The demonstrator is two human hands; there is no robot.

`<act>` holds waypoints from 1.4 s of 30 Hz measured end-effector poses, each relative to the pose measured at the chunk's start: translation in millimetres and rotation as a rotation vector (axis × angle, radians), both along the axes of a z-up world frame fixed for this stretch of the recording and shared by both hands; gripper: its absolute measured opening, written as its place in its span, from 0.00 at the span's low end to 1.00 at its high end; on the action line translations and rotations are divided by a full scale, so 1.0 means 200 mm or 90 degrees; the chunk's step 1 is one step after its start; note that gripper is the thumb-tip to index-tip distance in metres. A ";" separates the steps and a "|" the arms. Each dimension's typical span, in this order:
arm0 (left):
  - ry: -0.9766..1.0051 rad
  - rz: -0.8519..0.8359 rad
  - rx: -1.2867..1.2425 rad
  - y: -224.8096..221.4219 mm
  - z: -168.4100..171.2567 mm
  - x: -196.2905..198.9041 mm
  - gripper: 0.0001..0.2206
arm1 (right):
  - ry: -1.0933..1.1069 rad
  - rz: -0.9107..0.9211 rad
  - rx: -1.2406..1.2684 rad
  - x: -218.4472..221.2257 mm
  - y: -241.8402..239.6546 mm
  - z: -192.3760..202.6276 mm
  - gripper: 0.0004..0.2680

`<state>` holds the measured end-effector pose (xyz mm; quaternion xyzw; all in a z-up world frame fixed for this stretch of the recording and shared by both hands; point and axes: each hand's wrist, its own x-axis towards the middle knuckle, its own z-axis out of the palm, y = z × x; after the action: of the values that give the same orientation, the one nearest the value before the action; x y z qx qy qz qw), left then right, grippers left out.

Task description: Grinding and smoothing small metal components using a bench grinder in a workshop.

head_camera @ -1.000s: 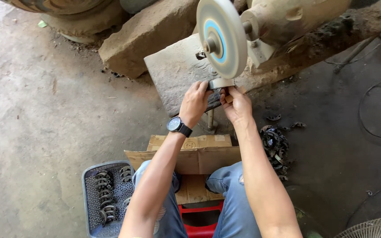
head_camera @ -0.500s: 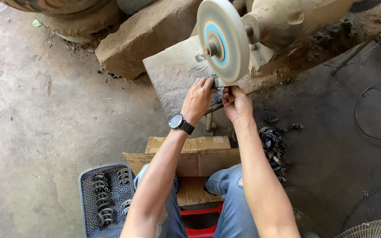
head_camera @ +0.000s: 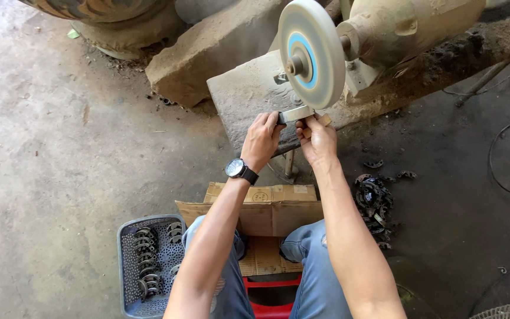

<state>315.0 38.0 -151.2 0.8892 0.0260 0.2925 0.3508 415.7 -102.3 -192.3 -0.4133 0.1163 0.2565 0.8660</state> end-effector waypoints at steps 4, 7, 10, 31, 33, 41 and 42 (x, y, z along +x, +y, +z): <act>0.005 0.021 0.010 0.02 -0.01 -0.05 0.14 | -0.035 0.025 0.001 -0.02 0.03 0.00 0.06; -0.002 0.035 0.001 0.05 0.01 -0.10 0.13 | -0.037 0.047 -0.006 -0.05 0.05 0.02 0.05; -0.002 0.020 -0.001 0.07 0.06 -0.23 0.11 | 0.010 0.077 -0.013 -0.12 0.07 -0.02 0.05; -0.038 0.034 -0.649 -0.21 0.59 -1.30 0.11 | -0.188 0.623 -0.114 -0.89 0.17 0.84 0.08; -0.010 0.062 -0.611 -0.22 0.60 -1.31 0.11 | -0.182 0.614 -0.108 -0.90 0.16 0.83 0.08; -0.004 0.015 -0.623 -0.23 0.64 -1.40 0.10 | -0.202 0.577 -0.178 -0.96 0.05 0.89 0.08; 0.002 -0.031 -0.651 -0.22 0.62 -1.42 0.10 | -0.201 0.562 -0.245 -0.98 0.03 0.94 0.08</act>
<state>30.3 -5.3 -26.7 0.6046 0.1461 0.2325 0.7477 218.9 -95.9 -3.9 -0.6090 -0.1564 0.5065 0.5900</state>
